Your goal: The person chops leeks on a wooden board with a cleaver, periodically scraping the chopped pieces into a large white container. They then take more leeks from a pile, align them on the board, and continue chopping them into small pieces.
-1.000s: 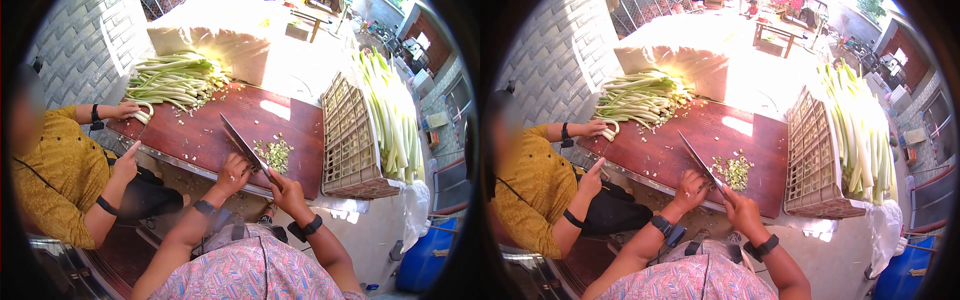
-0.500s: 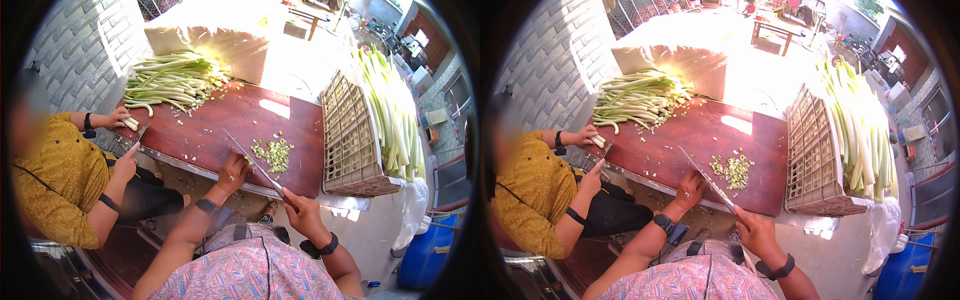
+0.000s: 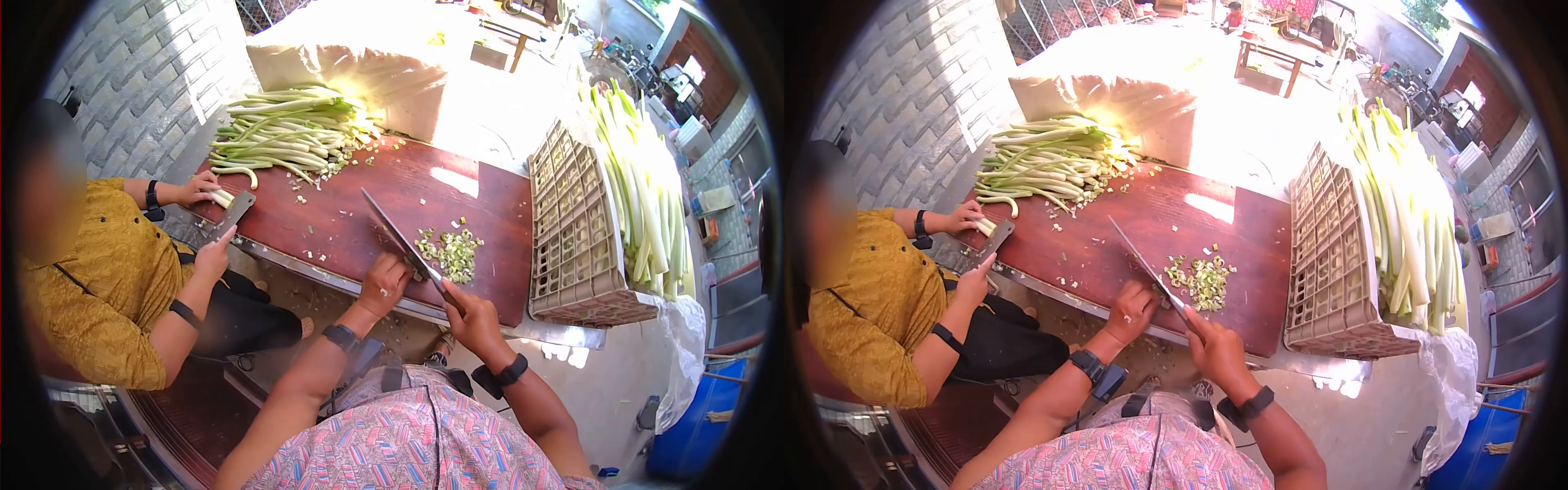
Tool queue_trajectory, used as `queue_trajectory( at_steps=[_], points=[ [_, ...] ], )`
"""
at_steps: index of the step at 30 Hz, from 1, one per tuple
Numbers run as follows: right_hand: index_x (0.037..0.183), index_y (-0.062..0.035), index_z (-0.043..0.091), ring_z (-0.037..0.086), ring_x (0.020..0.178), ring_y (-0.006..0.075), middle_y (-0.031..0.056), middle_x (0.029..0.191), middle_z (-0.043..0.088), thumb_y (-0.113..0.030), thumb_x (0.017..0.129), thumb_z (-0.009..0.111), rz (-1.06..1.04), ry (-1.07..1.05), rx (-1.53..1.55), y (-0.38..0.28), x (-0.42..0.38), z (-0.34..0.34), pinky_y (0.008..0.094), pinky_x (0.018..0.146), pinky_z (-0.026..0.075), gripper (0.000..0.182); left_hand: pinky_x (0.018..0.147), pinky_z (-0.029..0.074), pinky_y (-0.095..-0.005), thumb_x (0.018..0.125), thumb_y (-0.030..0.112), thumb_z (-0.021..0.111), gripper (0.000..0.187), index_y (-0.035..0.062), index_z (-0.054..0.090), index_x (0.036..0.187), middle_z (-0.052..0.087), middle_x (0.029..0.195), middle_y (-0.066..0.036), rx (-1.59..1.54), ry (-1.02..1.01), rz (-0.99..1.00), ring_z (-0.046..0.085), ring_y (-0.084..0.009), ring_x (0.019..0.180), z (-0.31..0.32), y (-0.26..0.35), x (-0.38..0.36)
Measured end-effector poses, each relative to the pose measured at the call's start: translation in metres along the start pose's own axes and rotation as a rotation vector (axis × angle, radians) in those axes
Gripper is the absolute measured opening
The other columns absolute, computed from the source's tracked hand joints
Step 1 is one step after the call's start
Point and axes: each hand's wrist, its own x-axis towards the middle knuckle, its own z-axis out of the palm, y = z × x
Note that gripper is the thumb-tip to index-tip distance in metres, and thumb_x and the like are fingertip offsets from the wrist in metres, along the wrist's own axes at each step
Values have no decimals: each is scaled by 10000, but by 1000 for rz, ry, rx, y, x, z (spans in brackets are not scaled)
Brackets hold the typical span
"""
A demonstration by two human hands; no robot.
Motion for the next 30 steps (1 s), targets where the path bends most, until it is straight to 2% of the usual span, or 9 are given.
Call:
queue_trajectory(
  at_steps=[3, 8, 11, 13, 17, 19, 23, 28, 30],
  points=[
    [1281, -126, 618, 680, 740, 363, 218, 882, 680, -61, 833, 675, 9, 58, 52, 3, -1, -2, 369, 641, 524, 457, 740, 482, -409, 738, 10, 681, 102, 34, 619, 816, 597, 884, -121, -25, 88, 106, 570, -332, 863, -4, 5, 4],
    [1273, -115, 624, 692, 766, 348, 217, 896, 683, -45, 822, 685, 72, 21, 39, -11, -30, -33, 364, 660, 527, 461, 750, 486, -409, 740, 13, 682, 100, 34, 620, 816, 606, 887, -118, -17, 99, 70, 574, -330, 852, 1, 4, 1],
    [1257, -106, 634, 689, 766, 337, 203, 893, 686, -47, 815, 695, 17, -26, -13, -20, -43, -45, 360, 662, 526, 451, 748, 489, -412, 740, 13, 680, 99, 37, 624, 818, 602, 872, -120, -2, 89, 65, 575, -333, 847, 4, 0, -1],
    [1285, -212, 619, 644, 685, 336, 141, 767, 645, -143, 832, 687, -2, -36, -21, -15, -48, -43, 440, 617, 503, 463, 742, 489, -414, 740, 13, 679, 98, 38, 625, 818, 600, 864, -121, 0, 89, 82, 574, -336, 842, 5, -3, 0],
    [1304, -225, 602, 635, 669, 342, 137, 737, 626, -151, 837, 682, -54, -8, -15, -17, -37, -31, 451, 599, 493, 480, 733, 489, -411, 741, 16, 678, 93, 40, 625, 814, 595, 862, -126, 23, 101, 72, 568, -336, 840, 5, -3, 0],
    [1257, -115, 629, 659, 732, 355, 170, 864, 681, -62, 812, 690, 26, -133, -198, -26, -23, -28, 403, 634, 515, 452, 733, 489, -409, 740, 18, 682, 95, 40, 626, 814, 594, 863, -126, 38, 98, 58, 566, -335, 839, 4, -2, 0],
    [1268, -97, 622, 685, 759, 340, 183, 888, 697, -54, 826, 678, 5, -83, -118, -10, -4, -9, 374, 666, 531, 447, 758, 488, -412, 744, 12, 680, 101, 31, 623, 825, 598, 886, -128, 17, 79, 40, 569, -334, 864, 1, 2, 0],
    [1295, -82, 600, 718, 850, 312, 215, 925, 703, -39, 849, 655, 163, 24, 192, -1, -4, -6, 313, 725, 534, 451, 787, 485, -412, 753, -9, 662, 120, 15, 619, 862, 596, 922, -135, -78, 50, 50, 569, -334, 906, -6, 9, 0],
    [1292, -82, 602, 719, 851, 305, 216, 931, 703, -40, 849, 656, 139, 34, 165, -1, -7, -8, 314, 724, 534, 448, 793, 483, -412, 759, -27, 650, 134, 10, 620, 884, 592, 932, -139, -56, 49, 72, 566, -335, 921, -8, 11, -2]
  ],
)
